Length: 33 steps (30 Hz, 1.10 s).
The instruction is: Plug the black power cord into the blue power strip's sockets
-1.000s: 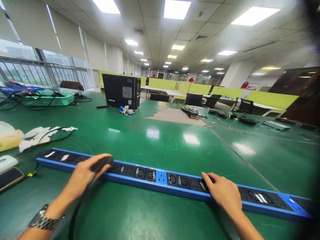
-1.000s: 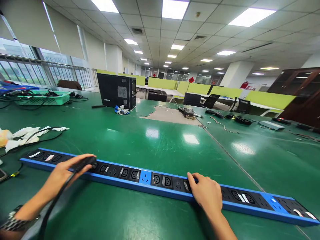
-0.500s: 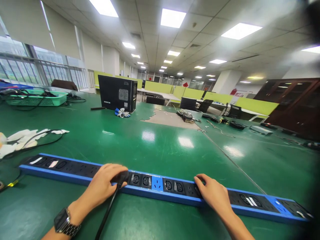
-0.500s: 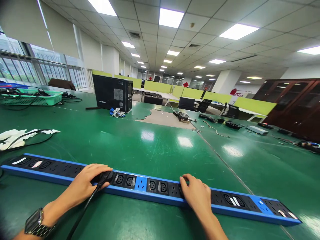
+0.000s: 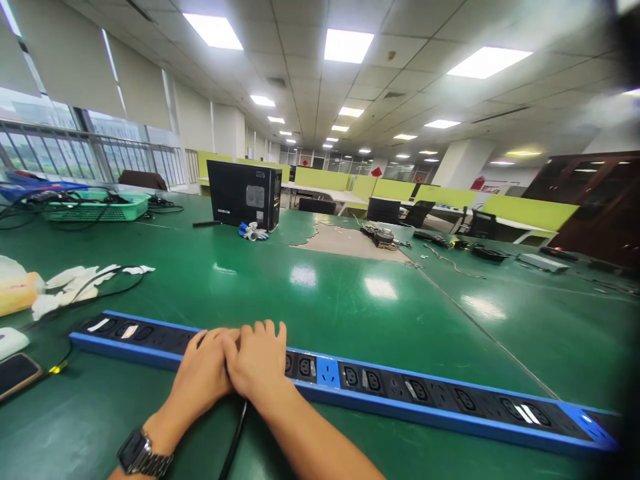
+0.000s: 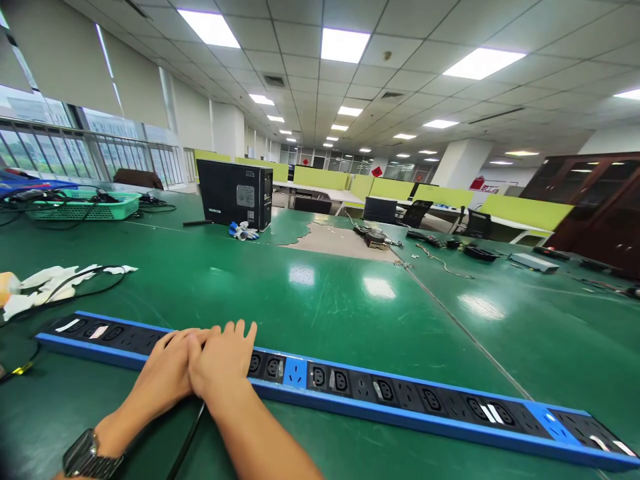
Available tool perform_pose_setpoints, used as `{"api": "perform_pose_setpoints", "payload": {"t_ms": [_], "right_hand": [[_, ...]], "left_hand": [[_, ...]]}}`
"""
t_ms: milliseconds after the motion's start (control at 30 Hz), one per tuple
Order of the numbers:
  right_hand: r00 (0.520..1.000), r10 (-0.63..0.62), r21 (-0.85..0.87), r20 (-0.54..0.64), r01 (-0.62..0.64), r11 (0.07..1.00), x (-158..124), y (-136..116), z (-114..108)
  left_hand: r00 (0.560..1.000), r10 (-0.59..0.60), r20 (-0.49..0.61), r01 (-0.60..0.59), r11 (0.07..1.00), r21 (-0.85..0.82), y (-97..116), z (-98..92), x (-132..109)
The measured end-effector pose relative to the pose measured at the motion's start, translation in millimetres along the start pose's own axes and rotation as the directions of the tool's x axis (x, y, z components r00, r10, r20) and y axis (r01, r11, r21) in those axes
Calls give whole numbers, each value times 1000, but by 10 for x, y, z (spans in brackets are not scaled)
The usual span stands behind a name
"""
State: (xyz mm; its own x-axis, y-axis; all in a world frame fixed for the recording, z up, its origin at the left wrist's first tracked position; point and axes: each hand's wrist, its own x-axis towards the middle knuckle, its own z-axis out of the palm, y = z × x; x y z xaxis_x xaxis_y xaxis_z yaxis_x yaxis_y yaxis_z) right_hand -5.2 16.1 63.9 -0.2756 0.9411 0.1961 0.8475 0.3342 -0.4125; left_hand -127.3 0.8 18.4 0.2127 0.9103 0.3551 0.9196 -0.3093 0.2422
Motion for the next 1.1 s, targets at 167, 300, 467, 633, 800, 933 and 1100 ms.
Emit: {"api": "perform_pose_setpoints", "payload": {"t_ms": [167,300,467,633,800,933,1100], "right_hand": [[969,98,248,-229,-39,968,-138,547,-193],[938,307,32,-161,-306,951,-354,1431,-570],[876,467,-79,-118,-477,875,-789,2186,-790],[883,461,-176,-86,-469,865,-872,2155,-771],[887,449,-184,-112,-462,867,-864,2121,-782],[890,434,-162,-143,-453,877,-894,2192,-759],[885,443,-131,-141,-460,878,-778,2050,-810]], "left_hand": [[999,50,-7,-50,997,-51,36,-12,-7],[972,236,-13,-233,949,-210,106,53,9],[974,150,-170,-208,889,-409,210,34,46],[958,47,-283,-189,845,-500,695,3,172],[985,173,-30,-168,876,-452,1241,277,297],[978,196,74,-151,906,-396,1337,374,285],[963,253,95,-217,933,-288,1275,425,220]]}}
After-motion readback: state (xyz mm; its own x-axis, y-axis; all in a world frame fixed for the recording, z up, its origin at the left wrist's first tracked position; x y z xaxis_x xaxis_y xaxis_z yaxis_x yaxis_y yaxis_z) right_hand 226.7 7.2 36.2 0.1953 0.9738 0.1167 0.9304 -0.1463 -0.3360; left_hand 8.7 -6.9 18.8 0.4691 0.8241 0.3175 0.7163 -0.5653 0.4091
